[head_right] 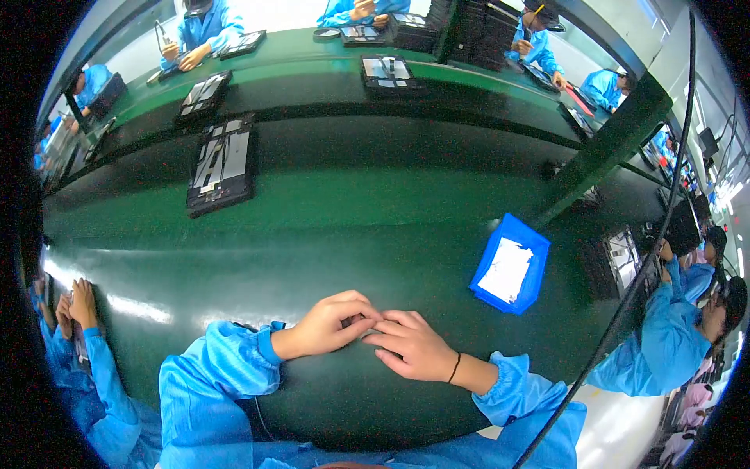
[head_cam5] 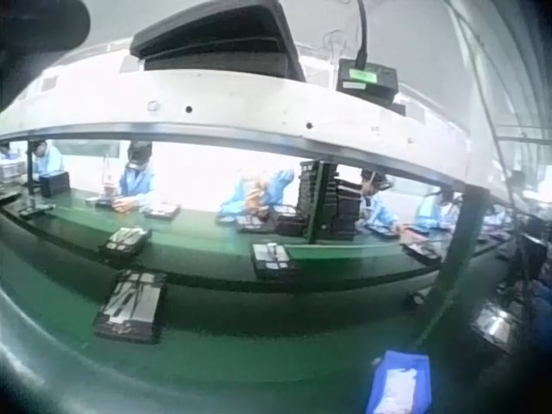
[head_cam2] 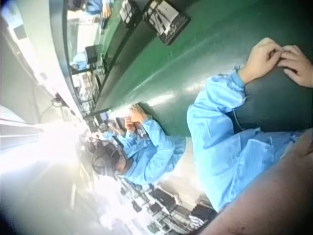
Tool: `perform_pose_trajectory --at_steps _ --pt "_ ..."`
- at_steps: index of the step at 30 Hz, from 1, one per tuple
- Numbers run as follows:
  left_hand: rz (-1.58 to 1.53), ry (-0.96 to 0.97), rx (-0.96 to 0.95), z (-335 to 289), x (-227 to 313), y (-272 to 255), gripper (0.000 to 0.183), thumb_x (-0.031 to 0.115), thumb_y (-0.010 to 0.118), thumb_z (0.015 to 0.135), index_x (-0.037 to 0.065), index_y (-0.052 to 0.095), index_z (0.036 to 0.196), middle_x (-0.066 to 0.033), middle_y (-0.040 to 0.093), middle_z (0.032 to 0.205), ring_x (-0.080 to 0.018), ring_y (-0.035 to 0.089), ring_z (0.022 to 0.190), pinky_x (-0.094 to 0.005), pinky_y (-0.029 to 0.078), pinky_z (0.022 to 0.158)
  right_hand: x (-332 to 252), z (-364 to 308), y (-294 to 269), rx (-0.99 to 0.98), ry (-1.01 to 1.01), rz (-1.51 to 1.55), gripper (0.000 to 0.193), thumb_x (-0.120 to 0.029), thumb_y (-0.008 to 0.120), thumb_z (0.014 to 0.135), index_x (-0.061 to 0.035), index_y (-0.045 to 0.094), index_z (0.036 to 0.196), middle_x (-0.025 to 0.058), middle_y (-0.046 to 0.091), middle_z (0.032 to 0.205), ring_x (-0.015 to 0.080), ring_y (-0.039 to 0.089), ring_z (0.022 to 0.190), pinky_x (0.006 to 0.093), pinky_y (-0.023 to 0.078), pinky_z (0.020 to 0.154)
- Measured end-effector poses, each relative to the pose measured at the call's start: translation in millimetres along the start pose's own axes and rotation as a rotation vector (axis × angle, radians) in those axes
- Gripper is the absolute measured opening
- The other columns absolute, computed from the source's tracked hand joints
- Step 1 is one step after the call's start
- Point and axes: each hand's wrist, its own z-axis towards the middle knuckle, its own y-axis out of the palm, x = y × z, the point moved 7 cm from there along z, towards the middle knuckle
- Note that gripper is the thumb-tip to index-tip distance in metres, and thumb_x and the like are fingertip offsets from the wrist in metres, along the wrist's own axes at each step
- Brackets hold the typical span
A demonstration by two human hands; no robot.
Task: The person connects ribbon cables and components inside a tablet assembly by hand.
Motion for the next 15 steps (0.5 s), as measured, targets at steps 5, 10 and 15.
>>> perform_pose_trajectory --at_steps 5,10,15 --pt "0.033 0.047 -0.007 3 -1 5 0.009 0.007 0.064 0.089 0.005 0.068 0.098 -0.0082 0.063 0.093 -0.0206 0.061 0.072 -0.0308 0.049 0.061 4 -4 -1 0.008 -0.012 0.023 0.032 -0.019 0.065 0.086 -0.0109 0.065 0.117 0.0078 0.06 0.122 0.0306 0.05 0.119 0.0442 0.04 0.098" --pt "0.066 -0.003 -0.007 7 -7 9 0.012 0.005 0.067 0.087 0.004 0.069 0.099 -0.0098 0.064 0.092 -0.0209 0.062 0.079 -0.0299 0.049 0.065 12 -9 -2 0.018 -0.014 0.028 0.034 -0.018 0.064 0.085 -0.0122 0.065 0.118 0.0074 0.057 0.128 0.0299 0.049 0.12 0.0444 0.039 0.099" --pt "0.041 0.0 -0.01 13 -8 16 0.012 0.003 0.066 0.087 0.003 0.069 0.099 -0.0093 0.063 0.094 -0.017 0.059 0.075 -0.0274 0.047 0.063 19 -14 -4 0.023 -0.02 0.031 0.036 -0.017 0.064 0.084 -0.0125 0.064 0.119 0.0076 0.056 0.129 0.0292 0.048 0.122 0.0445 0.039 0.099"
